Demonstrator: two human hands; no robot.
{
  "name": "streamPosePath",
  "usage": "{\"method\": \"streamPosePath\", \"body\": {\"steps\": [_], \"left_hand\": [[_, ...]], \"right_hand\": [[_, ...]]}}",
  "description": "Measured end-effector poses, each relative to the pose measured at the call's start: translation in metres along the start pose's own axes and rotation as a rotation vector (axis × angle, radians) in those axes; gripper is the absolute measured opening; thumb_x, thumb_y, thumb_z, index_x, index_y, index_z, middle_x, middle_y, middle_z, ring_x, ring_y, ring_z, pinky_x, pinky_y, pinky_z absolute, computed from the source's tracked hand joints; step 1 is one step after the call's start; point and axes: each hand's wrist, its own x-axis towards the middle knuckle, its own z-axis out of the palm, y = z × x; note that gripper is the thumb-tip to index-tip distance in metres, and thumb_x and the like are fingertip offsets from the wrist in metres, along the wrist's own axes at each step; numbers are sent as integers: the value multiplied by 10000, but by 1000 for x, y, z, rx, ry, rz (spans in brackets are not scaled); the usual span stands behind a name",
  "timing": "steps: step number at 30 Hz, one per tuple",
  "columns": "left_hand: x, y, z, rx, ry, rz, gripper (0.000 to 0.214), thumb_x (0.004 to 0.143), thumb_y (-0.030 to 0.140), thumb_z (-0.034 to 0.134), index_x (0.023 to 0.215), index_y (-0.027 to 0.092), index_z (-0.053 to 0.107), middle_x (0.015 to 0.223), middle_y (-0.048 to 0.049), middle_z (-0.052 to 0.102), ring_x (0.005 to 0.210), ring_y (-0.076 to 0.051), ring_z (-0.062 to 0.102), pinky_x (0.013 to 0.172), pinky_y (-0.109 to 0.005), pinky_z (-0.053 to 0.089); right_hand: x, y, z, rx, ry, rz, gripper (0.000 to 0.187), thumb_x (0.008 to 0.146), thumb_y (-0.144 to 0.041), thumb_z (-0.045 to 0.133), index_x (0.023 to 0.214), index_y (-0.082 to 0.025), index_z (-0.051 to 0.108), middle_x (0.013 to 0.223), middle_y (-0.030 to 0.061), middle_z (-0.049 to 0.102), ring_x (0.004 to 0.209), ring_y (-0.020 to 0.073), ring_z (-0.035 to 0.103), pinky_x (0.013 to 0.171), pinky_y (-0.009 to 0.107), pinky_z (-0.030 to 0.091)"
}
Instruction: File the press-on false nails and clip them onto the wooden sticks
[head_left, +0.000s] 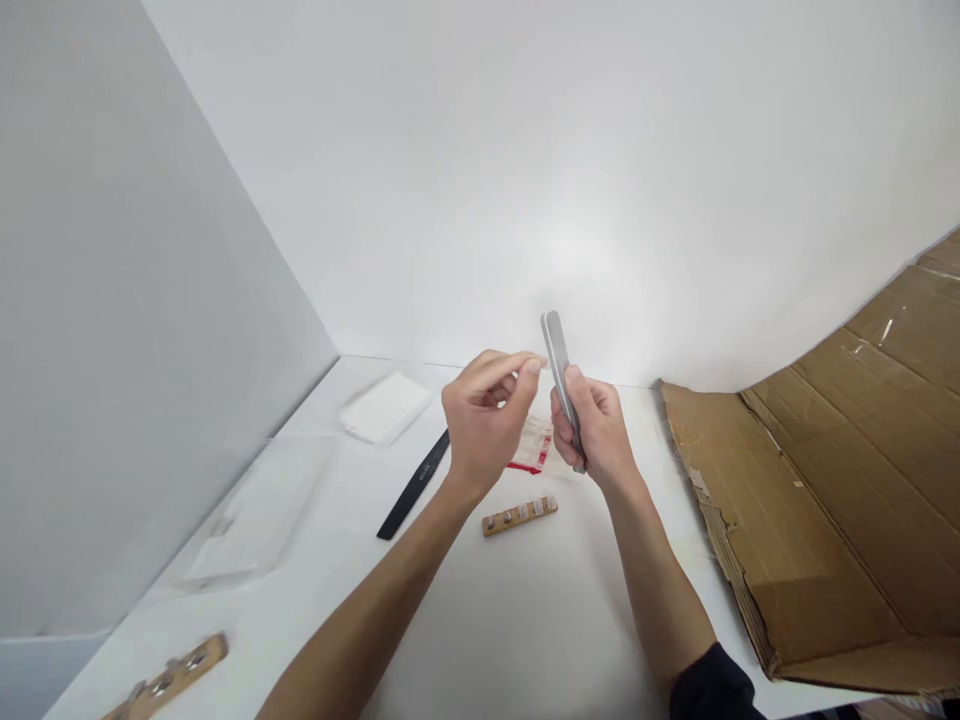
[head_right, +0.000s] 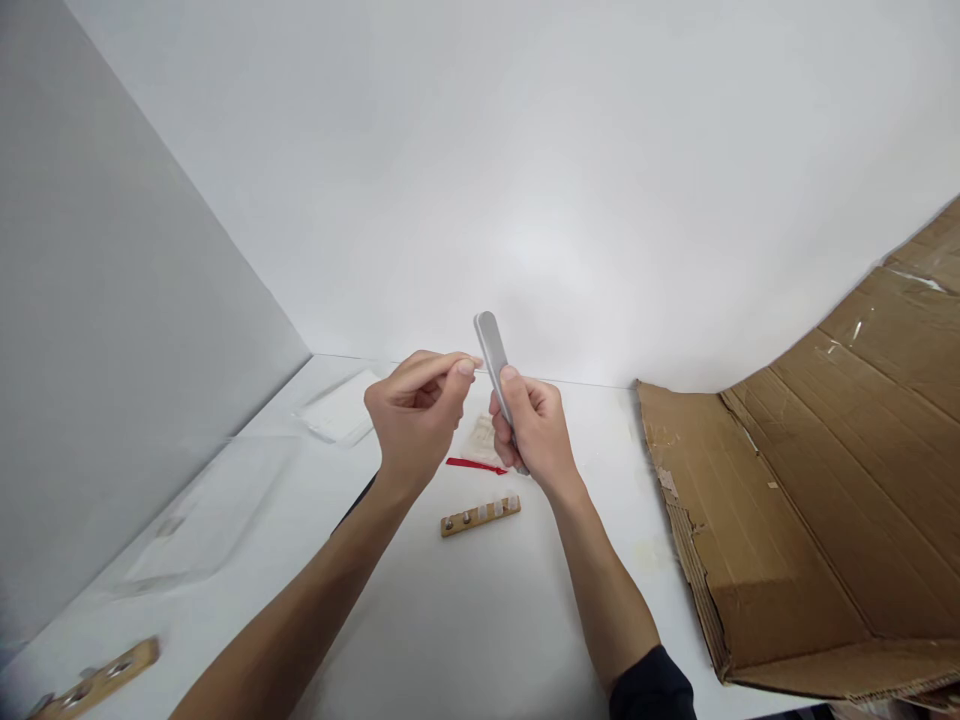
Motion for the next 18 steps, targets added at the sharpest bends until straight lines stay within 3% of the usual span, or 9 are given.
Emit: {"method": "streamPosePath", "body": {"steps": [3, 6, 12, 15, 18], "left_hand": [[4, -4, -1, -110, 7, -111, 152, 926, 240, 724, 816, 205, 823, 724, -1, 702, 463, -61, 471, 420, -238, 380], [7, -4, -3, -143, -37, -150, 179, 917, 257, 732, 767, 197, 810, 647, 8, 668, 436, -57, 444, 407, -236, 368], [10, -3, -6, -144, -18, -165, 166, 899, 225, 729, 757, 200, 811, 562, 24, 598, 461, -73, 469, 431, -234, 388], [8, -3, -5, -133, -44, -155, 176, 904, 229, 724, 753, 202, 812, 540, 28, 578, 472, -78, 476, 458, -240, 409], [7, -3, -4, -132, -44, -148, 168, 910, 237, 721, 780, 206, 824, 515, 41, 553, 451, -72, 451, 474, -244, 428]], "right_hand": [[0, 1, -1, -17, 32, -25, 569, 941, -710, 643, 700, -202, 558, 455, -87, 443, 271, 61, 389, 260, 179, 235], [-1, -1, -3, -78, -38, -62, 567, 968, -697, 614, 703, -198, 567, 454, -80, 451, 285, 62, 405, 281, 179, 259], [-1, -4, -7, -131, 38, -94, 559, 963, -682, 634, 686, -205, 543, 453, -84, 441, 280, 61, 387, 284, 188, 234], [0, -2, -7, -170, 1, -125, 561, 985, -677, 605, 689, -203, 548, 449, -79, 444, 292, 66, 406, 299, 190, 267], [2, 0, -6, -196, 74, -118, 560, 972, -686, 619, 695, -205, 547, 460, -80, 438, 297, 68, 413, 296, 192, 262]]}}
